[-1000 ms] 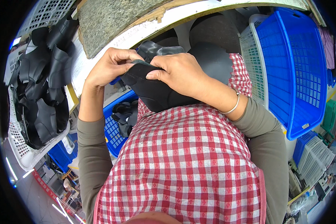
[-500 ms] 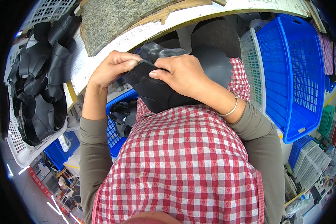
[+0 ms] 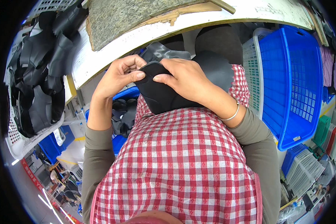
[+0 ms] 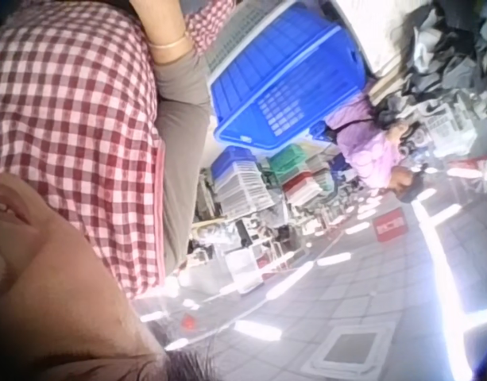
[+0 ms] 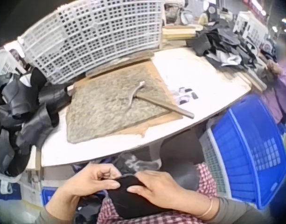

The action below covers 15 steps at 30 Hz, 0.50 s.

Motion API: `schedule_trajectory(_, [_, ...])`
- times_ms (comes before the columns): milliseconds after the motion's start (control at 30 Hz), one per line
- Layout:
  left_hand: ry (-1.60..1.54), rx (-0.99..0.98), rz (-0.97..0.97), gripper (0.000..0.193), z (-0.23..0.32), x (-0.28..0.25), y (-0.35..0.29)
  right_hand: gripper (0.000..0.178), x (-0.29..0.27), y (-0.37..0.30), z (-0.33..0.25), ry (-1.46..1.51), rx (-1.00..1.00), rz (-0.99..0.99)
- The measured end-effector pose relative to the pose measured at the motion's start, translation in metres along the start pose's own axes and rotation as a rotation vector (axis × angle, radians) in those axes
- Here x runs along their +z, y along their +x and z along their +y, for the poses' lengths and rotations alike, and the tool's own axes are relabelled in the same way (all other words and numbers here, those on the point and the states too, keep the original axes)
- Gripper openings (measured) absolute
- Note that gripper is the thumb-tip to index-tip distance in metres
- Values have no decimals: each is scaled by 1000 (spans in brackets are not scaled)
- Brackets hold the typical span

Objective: The person assembles shoe components by hand, using a hammer to press parts together and a pen to mark pieces. They handle black shoe uppers and white insoles, repeatedly tapping and aligning parts on a workbench.

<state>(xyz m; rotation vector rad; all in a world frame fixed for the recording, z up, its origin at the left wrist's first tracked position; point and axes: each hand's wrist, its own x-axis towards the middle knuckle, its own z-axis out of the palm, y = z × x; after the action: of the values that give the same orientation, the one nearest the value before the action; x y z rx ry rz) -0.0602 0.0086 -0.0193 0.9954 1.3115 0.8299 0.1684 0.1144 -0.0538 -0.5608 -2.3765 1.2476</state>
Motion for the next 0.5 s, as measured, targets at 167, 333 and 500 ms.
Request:
schedule_trajectory(167, [-68, 6, -70, 16, 4, 3, 6, 34, 0, -9, -5, 38, 11, 54])
schedule_trajectory(333, [-57, -48, -118, 17, 7, 1, 12, 33, -2, -11, -6, 81, 51, 36])
schedule_trajectory(500, [-43, -6, -85, 17, 5, 4, 11, 31, -1, -8, -3, 105, 55, -13])
